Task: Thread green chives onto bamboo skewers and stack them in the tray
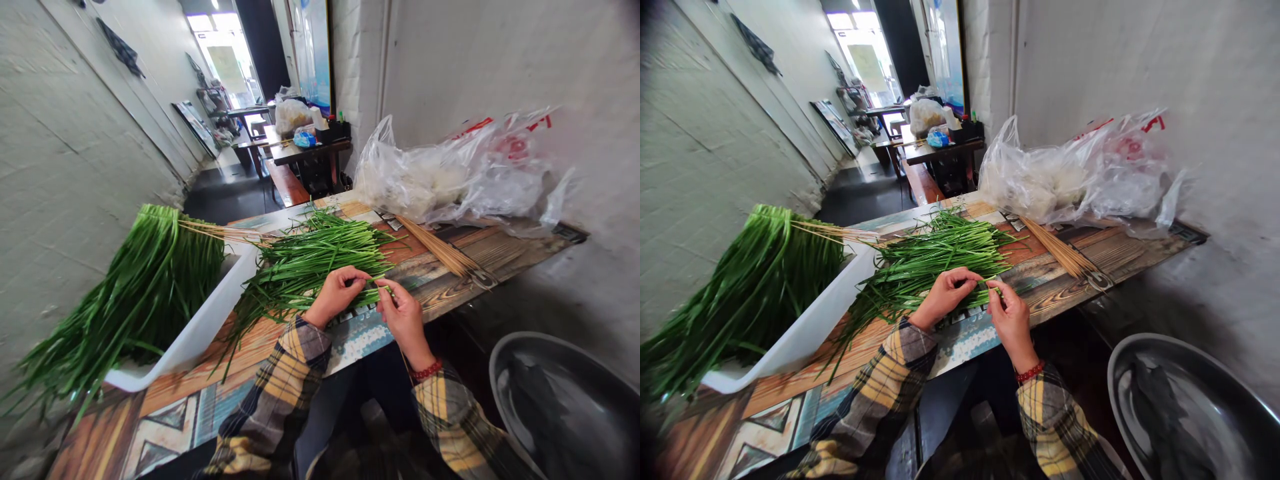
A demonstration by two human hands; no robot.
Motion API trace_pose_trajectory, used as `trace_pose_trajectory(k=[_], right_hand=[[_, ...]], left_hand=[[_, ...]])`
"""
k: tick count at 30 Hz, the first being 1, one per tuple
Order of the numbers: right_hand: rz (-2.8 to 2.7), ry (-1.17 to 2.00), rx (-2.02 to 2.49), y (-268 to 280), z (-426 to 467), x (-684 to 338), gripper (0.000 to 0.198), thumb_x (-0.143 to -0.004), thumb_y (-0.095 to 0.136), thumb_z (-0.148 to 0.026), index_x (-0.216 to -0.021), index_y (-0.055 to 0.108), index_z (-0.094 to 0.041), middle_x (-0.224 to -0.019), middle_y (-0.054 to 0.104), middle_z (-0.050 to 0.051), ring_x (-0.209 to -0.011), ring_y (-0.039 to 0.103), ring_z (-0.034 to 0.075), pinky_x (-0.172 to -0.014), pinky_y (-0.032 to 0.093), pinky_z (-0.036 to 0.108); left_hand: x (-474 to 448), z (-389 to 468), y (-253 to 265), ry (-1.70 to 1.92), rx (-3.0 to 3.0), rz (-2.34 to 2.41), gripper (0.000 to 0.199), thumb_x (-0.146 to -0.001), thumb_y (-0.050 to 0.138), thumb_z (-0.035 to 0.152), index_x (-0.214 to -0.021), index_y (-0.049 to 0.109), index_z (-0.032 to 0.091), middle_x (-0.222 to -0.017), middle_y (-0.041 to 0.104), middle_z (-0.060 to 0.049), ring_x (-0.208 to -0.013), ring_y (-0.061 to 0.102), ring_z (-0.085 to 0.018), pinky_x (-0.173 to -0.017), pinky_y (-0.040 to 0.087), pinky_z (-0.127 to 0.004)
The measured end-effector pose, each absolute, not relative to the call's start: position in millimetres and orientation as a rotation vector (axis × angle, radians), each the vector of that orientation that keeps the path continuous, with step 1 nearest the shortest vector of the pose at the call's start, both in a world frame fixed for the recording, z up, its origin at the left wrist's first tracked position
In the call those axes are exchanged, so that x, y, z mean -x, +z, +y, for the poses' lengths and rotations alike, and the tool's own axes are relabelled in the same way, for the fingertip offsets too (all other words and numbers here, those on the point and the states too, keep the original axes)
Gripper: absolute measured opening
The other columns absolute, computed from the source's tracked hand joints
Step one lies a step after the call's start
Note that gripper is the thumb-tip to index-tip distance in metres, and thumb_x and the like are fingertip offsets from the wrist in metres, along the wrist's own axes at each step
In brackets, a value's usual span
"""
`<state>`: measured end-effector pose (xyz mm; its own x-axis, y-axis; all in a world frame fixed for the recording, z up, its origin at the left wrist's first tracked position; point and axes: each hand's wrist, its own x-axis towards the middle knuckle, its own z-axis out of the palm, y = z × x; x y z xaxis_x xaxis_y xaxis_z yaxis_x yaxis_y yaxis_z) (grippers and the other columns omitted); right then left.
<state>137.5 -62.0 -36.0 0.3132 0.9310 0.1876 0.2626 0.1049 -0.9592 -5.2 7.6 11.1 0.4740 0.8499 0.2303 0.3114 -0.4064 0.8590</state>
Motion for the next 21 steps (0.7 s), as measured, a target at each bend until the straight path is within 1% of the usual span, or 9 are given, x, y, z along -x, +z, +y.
trace_pose_trajectory(k=[11,16,18,21], right_hand=[[-1.191,0.719,1.403,-36.1,-62.3,-137.5,0.037,-0.088,0.048,-0.045,-0.106,0.065,-0.018,-0.054,0.056,-0.003,-0.044,0.051,0.012,-0.045,0.039,0.022],[-1.188,0.724,1.421,-36.6,-61.2,-137.3,0.037,-0.088,0.048,-0.045,-0.106,0.064,-0.018,-0.054,0.057,-0.002,-0.044,0.051,0.012,-0.045,0.039,0.023],[-1.169,0.726,1.423,-36.5,-60.7,-137.2,0.041,-0.087,0.049,-0.044,-0.115,0.061,-0.017,-0.054,0.057,-0.002,-0.044,0.051,0.012,-0.045,0.04,0.023],[-1.153,0.75,1.411,-35.1,-61.1,-137.3,0.053,-0.088,0.05,-0.042,-0.135,0.048,-0.018,-0.055,0.057,-0.003,-0.042,0.049,0.012,-0.044,0.04,0.024]], left_hand=[[6.3,9.0,9.8,0.885,-1.987,0.946,0.019,-0.083,0.055,0.02,-0.087,0.072,0.014,-0.073,0.063,-0.003,-0.069,0.055,-0.011,-0.065,0.042,-0.022],[7.3,9.8,10.5,0.887,-2.028,0.935,0.019,-0.083,0.054,0.02,-0.085,0.073,0.015,-0.074,0.063,-0.003,-0.071,0.056,-0.012,-0.068,0.042,-0.023],[7.6,10.0,10.8,0.881,-2.039,0.93,0.019,-0.084,0.054,0.021,-0.085,0.073,0.016,-0.074,0.063,-0.003,-0.071,0.056,-0.012,-0.068,0.042,-0.023],[7.8,10.2,11.0,0.885,-2.059,0.918,0.02,-0.084,0.054,0.021,-0.086,0.073,0.016,-0.073,0.062,-0.002,-0.072,0.056,-0.012,-0.069,0.042,-0.023]])
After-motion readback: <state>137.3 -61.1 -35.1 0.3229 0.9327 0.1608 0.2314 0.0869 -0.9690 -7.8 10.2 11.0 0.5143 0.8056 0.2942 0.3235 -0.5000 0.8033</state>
